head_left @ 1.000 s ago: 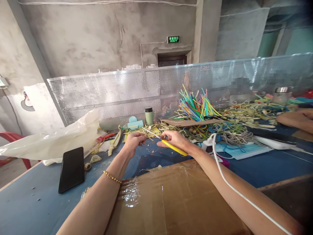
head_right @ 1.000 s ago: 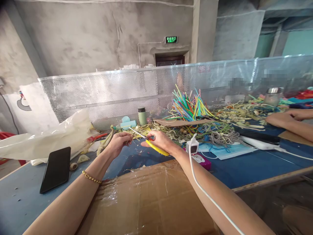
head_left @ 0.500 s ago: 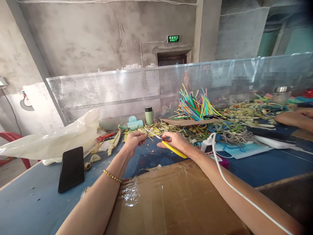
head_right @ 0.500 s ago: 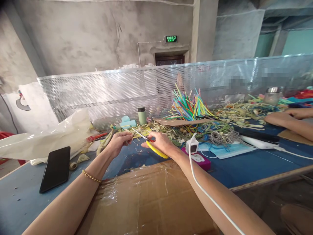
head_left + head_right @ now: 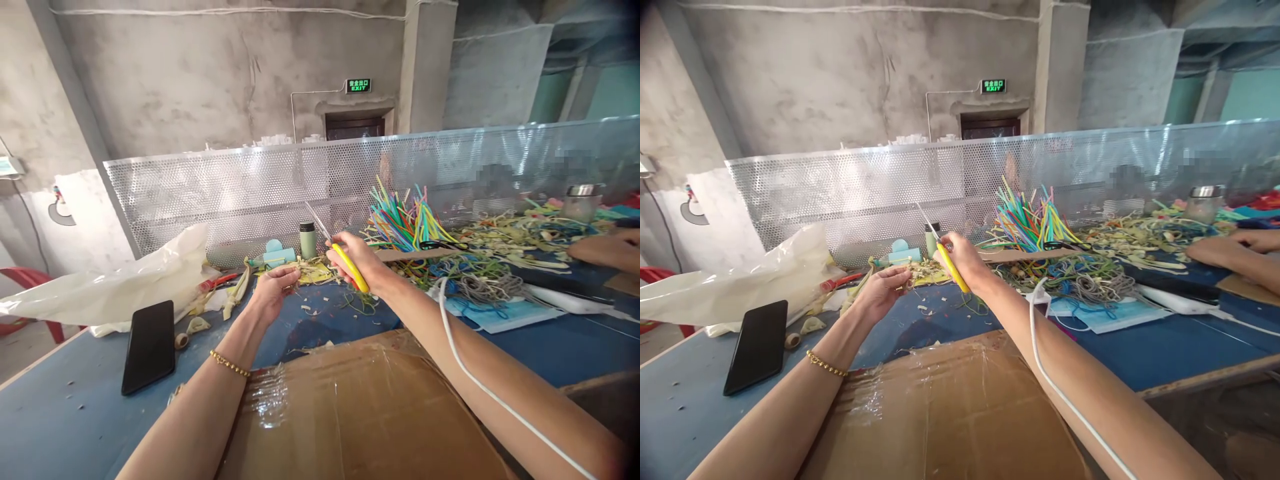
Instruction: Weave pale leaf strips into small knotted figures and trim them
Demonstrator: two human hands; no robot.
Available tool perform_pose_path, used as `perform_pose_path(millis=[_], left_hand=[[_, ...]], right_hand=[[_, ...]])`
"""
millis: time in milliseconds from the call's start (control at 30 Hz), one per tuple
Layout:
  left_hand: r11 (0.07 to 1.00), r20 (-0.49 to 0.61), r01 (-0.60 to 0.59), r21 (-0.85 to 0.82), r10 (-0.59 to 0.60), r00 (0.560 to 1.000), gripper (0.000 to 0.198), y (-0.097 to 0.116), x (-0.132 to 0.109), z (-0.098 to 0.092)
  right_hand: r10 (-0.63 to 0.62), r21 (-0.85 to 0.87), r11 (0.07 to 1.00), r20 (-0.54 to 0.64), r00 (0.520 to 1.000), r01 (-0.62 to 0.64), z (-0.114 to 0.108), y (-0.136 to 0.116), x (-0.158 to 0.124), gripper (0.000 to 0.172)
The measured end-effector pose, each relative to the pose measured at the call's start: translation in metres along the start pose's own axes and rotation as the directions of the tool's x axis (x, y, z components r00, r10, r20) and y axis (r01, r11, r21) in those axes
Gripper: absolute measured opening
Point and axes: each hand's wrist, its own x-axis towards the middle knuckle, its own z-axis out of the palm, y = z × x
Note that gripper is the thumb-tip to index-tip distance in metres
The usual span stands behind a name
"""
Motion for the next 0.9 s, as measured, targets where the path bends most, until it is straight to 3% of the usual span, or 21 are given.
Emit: perform_pose_path(millis=[100, 200, 300, 433, 667, 900], left_hand=[[0.991, -0.090, -0.085, -0.099, 0.076, 0.993, 0.036, 0.004, 0.004, -0.006], [0.982, -0.164, -0.144, -0.126, 0.122, 0.979, 0.038, 0.005, 0.011, -0.014], [0.979, -0.164, -0.150, -0.137, 0.126, 0.978, 0.041, 0.002, 0.016, -0.019], [0.978, -0.159, -0.126, -0.168, 0.100, 0.982, 0.042, 0.001, 0.016, -0.019], [0.982, -0.131, -0.065, -0.176, 0.042, 0.991, 0.035, 0.004, 0.010, -0.014], [0.982, -0.122, -0.068, -0.175, 0.047, 0.991, 0.029, 0.004, 0.009, -0.011]], right_hand=[[0.031, 0.006, 1.000, 0.037, 0.999, -0.031, 0.016, -0.010, -0.002, 0.025], [0.065, -0.042, 0.997, 0.090, 0.994, -0.062, 0.029, 0.001, -0.009, 0.033], [0.086, -0.083, 0.994, 0.167, 0.982, -0.073, 0.033, 0.019, -0.014, 0.040], [0.019, -0.195, 0.981, 0.191, 0.981, 0.019, 0.023, 0.032, -0.015, 0.043], [-0.093, -0.213, 0.967, 0.218, 0.972, 0.140, 0.018, 0.041, -0.010, 0.044], [-0.119, -0.231, 0.960, 0.167, 0.979, 0.157, 0.018, 0.039, -0.011, 0.048]])
